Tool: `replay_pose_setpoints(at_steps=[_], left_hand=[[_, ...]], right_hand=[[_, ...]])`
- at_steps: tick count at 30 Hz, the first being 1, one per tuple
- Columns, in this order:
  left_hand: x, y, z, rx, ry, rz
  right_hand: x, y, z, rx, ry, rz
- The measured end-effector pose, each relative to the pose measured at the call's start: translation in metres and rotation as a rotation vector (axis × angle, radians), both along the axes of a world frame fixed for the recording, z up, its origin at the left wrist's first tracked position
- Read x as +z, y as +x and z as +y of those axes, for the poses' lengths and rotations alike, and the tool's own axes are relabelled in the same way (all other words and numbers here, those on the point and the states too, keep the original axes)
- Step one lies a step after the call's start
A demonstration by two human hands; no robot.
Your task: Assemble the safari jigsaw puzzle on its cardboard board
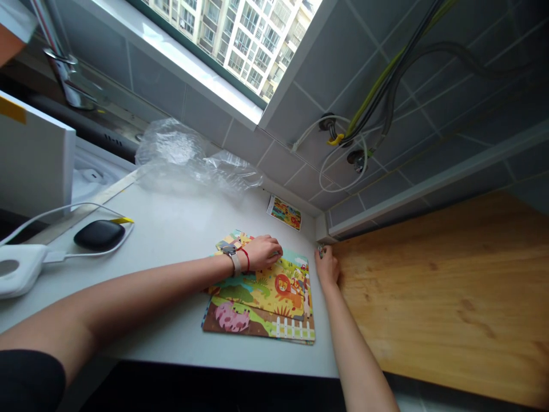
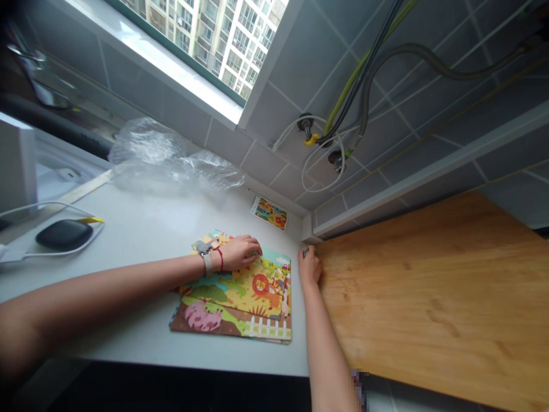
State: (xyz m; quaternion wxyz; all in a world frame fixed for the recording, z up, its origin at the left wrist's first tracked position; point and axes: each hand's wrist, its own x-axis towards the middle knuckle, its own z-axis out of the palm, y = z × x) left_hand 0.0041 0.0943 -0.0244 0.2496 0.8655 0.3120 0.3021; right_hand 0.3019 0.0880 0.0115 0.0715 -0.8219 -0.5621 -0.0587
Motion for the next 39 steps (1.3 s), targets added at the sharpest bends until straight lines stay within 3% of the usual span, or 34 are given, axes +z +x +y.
replay_pose_setpoints(at_steps=[5,11,17,21,25,29,33,39], left_hand=[[0.003,-0.001,0.0,-0.005,-0.025,0.011],[0.005,-0.002,0.0,-0.012,-0.072,0.021],[0.01,-0.004,0.0,-0.033,-0.099,0.029],[0.014,-0.006,-0.001,-0.025,-0.106,0.044],[0.016,-0.006,-0.001,-0.02,-0.121,0.054],[0.016,-0.006,0.0,-0.023,-0.137,0.047],[0.013,-0.005,0.0,-0.023,-0.142,0.017],[0.008,-0.004,0.001,-0.037,-0.125,-0.021]], right_hand=[[-0.01,0.005,0.007,0.072,0.039,0.004],[-0.017,0.011,0.009,0.049,0.099,0.042],[-0.016,0.01,0.008,0.004,0.155,0.111],[-0.008,0.001,-0.003,0.073,0.144,0.199],[0.009,-0.011,-0.027,0.298,-0.031,0.35],[0.032,-0.018,-0.05,0.536,-0.415,0.46],[0.045,-0.024,-0.052,0.491,-0.544,0.381],[0.042,-0.031,-0.033,0.475,-0.62,0.379]])
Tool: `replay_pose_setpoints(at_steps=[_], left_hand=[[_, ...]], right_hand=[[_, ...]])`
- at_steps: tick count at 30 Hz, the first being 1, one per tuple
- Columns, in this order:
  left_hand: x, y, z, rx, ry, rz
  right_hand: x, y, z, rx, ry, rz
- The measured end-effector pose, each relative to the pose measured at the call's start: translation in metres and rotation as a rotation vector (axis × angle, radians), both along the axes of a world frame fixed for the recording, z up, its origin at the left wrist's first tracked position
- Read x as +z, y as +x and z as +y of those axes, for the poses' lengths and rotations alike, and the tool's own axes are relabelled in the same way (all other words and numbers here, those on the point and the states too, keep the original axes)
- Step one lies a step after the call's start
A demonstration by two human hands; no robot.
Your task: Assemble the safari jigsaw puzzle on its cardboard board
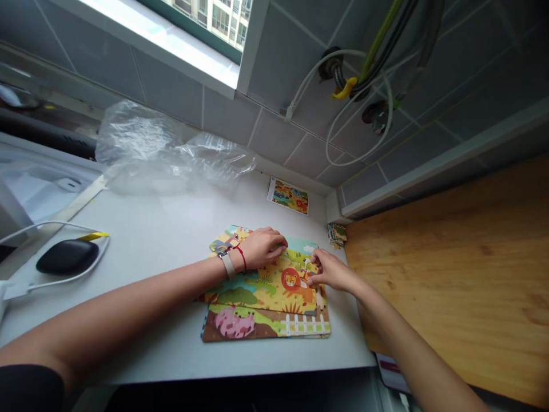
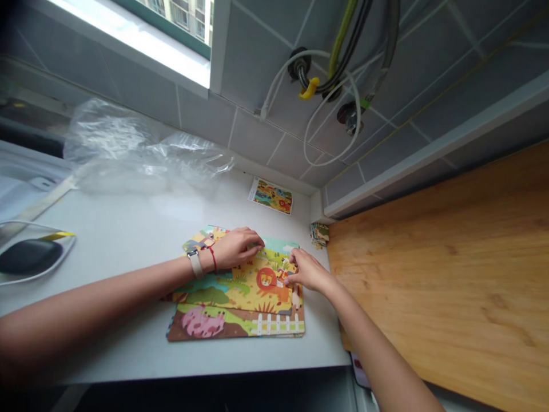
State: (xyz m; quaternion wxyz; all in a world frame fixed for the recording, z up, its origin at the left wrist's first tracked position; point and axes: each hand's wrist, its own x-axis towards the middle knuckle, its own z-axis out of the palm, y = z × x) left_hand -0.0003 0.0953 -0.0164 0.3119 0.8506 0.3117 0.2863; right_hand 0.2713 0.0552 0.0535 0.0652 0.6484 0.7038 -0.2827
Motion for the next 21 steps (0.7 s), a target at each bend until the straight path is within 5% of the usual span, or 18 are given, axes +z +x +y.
replay_pose_setpoints(at_steps=[6,10,16,21], left_hand=[[0.001,0.0,0.0,0.0,0.019,-0.002],[0.001,-0.001,0.0,0.001,0.02,0.007],[-0.002,0.0,0.001,-0.001,0.034,-0.008],[-0.004,0.0,0.001,-0.006,0.031,-0.012]], right_hand=[[0.025,0.011,0.011,0.008,-0.038,0.165],[0.041,0.008,-0.004,0.012,-0.226,0.285],[0.031,-0.031,-0.043,0.137,-0.198,-0.048],[0.027,-0.047,-0.052,0.142,-0.177,-0.202]])
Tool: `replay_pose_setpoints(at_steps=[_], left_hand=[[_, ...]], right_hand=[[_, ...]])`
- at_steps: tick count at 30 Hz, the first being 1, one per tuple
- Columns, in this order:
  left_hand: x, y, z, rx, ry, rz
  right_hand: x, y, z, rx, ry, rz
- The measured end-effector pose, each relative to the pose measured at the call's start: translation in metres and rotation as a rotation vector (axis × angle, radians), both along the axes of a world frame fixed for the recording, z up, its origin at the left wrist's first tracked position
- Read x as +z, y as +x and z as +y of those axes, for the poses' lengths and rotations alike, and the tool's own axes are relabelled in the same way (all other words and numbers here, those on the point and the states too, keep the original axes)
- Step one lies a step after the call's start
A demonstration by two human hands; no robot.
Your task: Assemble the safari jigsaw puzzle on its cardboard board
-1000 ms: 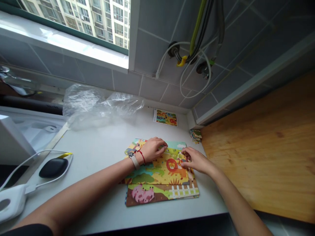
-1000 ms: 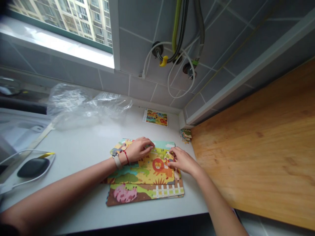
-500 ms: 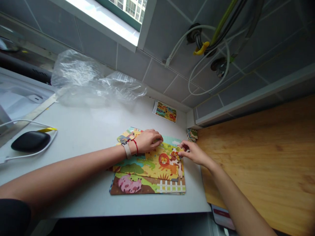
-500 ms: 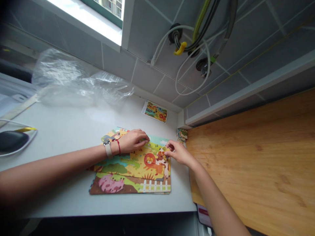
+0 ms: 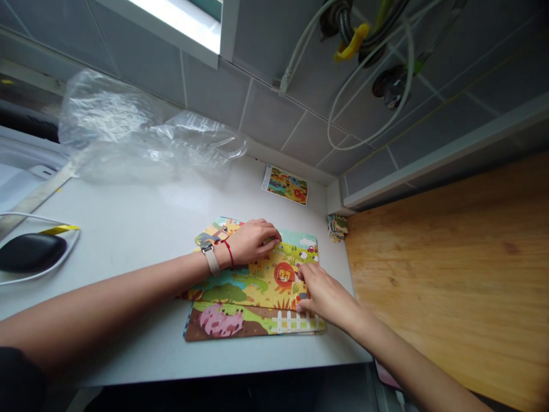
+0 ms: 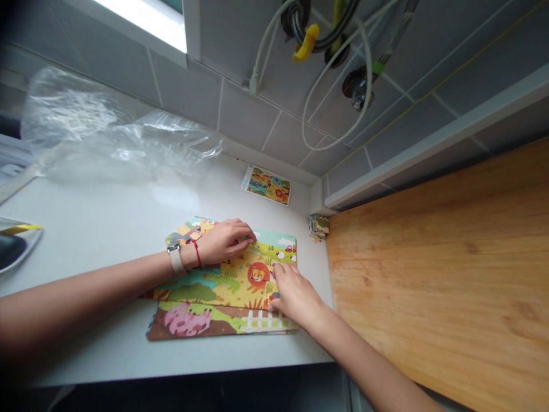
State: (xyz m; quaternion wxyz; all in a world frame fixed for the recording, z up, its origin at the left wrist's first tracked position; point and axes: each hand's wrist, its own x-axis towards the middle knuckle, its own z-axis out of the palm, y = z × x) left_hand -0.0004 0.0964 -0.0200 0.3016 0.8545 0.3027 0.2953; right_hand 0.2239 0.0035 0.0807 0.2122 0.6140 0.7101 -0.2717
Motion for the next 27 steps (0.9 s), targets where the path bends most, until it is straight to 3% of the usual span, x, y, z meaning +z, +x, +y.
replay_pose_setpoints(at_steps=[11,17,20,27], left_hand=[[0.0,0.0,0.0,-0.007,0.01,-0.017],[0.002,0.0,0.0,-0.013,0.019,-0.02],[0.003,-0.001,0.0,-0.017,0.016,-0.018],[0.003,-0.001,-0.001,-0.009,-0.002,-0.007]], right_hand=[[-0.004,0.009,0.003,-0.089,-0.068,0.084],[0.009,0.022,0.015,-0.093,-0.191,0.211],[0.007,0.007,0.011,-0.048,-0.097,0.253],[-0.003,-0.037,-0.011,0.084,0.13,0.037]])
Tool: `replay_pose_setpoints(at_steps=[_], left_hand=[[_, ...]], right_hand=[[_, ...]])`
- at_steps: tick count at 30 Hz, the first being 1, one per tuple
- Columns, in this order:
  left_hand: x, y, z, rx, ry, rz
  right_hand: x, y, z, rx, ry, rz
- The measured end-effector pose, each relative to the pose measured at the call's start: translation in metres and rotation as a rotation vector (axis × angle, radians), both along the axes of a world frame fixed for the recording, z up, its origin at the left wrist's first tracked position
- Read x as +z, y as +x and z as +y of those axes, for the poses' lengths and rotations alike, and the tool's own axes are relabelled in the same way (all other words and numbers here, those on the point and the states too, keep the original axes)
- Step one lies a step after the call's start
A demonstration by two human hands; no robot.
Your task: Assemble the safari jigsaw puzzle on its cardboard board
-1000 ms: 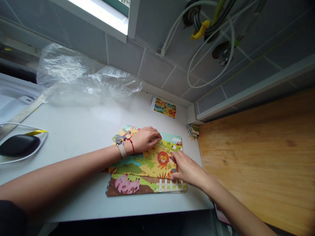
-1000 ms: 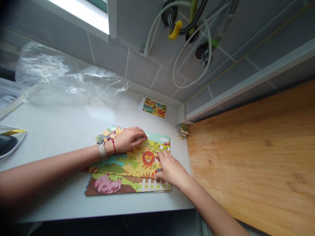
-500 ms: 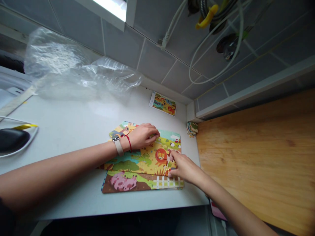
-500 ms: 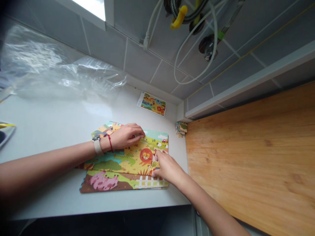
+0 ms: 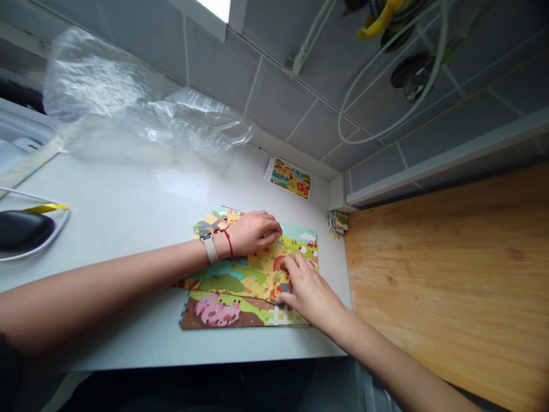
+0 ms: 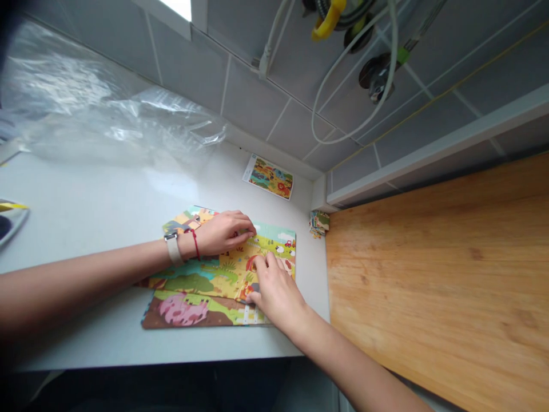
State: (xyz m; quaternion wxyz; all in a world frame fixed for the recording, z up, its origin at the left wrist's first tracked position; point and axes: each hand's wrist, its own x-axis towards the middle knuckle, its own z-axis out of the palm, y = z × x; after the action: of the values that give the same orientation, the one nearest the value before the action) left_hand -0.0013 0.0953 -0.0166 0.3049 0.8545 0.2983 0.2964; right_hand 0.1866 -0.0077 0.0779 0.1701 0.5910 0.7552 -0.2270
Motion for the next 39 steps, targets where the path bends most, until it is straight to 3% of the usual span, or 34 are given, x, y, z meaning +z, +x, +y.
replay_pose_setpoints(at_steps=[15,22,28,31,33,36,39], left_hand=[[0.001,0.0,0.0,0.002,-0.014,0.014],[0.001,0.0,0.0,-0.002,-0.019,0.017],[0.003,-0.001,0.0,-0.006,-0.026,0.018],[0.003,0.0,0.0,-0.008,-0.024,0.018],[0.003,0.0,0.0,-0.007,-0.022,0.016],[0.002,0.0,0.0,-0.002,-0.021,0.011],[0.001,0.001,0.0,0.001,-0.02,0.01]], right_hand=[[0.004,-0.002,0.036,0.045,0.058,-0.117],[0.001,0.018,0.044,-0.121,-0.097,0.095],[0.013,0.045,0.056,-0.278,-0.225,0.389],[0.021,0.05,0.055,-0.272,-0.303,0.445],[0.026,0.048,0.052,-0.203,-0.245,0.399],[0.033,0.042,0.045,-0.073,-0.039,0.284],[0.033,0.035,0.031,-0.023,0.05,0.266]])
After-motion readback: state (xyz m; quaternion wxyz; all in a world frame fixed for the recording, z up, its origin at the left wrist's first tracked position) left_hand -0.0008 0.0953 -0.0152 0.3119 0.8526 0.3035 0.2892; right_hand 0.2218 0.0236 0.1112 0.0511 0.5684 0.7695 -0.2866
